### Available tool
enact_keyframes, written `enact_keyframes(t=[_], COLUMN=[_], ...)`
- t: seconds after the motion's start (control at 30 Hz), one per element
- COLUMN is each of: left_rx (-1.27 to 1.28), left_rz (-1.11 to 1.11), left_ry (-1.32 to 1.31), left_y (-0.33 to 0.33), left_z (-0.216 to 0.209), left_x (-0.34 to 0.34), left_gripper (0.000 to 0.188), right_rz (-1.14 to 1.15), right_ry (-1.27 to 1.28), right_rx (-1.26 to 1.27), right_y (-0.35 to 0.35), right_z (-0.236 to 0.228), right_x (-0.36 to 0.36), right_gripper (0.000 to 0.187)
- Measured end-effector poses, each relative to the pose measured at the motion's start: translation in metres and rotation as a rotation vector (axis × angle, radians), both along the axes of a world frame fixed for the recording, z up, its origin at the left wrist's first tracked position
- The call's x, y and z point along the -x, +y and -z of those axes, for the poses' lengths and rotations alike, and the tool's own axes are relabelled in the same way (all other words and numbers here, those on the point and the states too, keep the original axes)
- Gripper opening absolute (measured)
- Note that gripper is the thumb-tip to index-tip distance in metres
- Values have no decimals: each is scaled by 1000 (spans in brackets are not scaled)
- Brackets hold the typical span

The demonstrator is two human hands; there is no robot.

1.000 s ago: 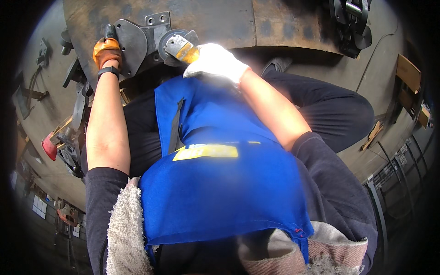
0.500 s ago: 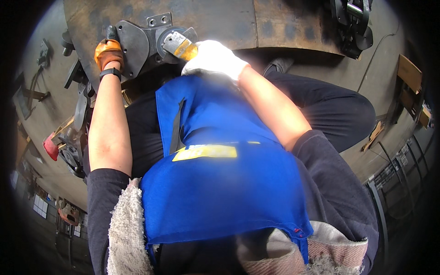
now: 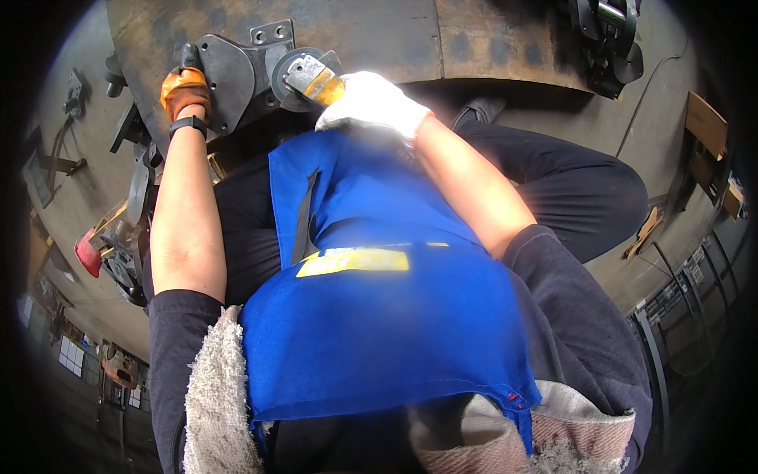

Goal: The person uses a handheld angle grinder to smooth the edges of metal parts. They pick up each part from a pile, grind it while seated, and place it back down, repeating the process.

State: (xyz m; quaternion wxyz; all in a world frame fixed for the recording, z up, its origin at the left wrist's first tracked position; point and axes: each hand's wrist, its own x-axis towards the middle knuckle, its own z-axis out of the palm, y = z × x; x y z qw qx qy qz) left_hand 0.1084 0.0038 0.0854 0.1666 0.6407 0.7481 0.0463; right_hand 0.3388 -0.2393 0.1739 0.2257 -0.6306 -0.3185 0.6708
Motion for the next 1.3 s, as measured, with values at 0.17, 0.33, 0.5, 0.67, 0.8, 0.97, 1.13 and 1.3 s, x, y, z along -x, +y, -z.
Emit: enact_keyframes(t=[0.17, 0.33, 0.5, 0.67, 0.8, 0.97, 1.13, 1.3], left_rx=[16, 41, 39, 49, 42, 55, 40, 49], left_rz=[27, 7, 4, 13, 42, 67, 41, 124], left_ry=[-12, 9, -49, 27, 9, 20, -22, 31], left_y=[1, -3, -5, -6, -5, -1, -4, 7], left_z=[0, -12, -18, -25, -14, -7, -11, 16], left_x=[1, -6, -6, -8, -10, 3, 1, 14], left_gripper=[76, 74, 67, 61, 58, 62, 63, 57], right_rz=[5, -30, -67, -83, -140, -163, -203, -205], right_ry=[-72, -144, -281, -336, -473, -455, -509, -520], right_rx=[-111, -9, -73, -37, -79, -93, -64, -155], right_y=[-6, 17, 6, 15, 15, 24, 21, 15], right_z=[15, -6, 1, -13, -12, -21, -19, -4], right_x=[0, -2, 0, -4, -4, 2, 2, 0], right_gripper=[36, 47, 52, 51, 50, 50, 50, 51])
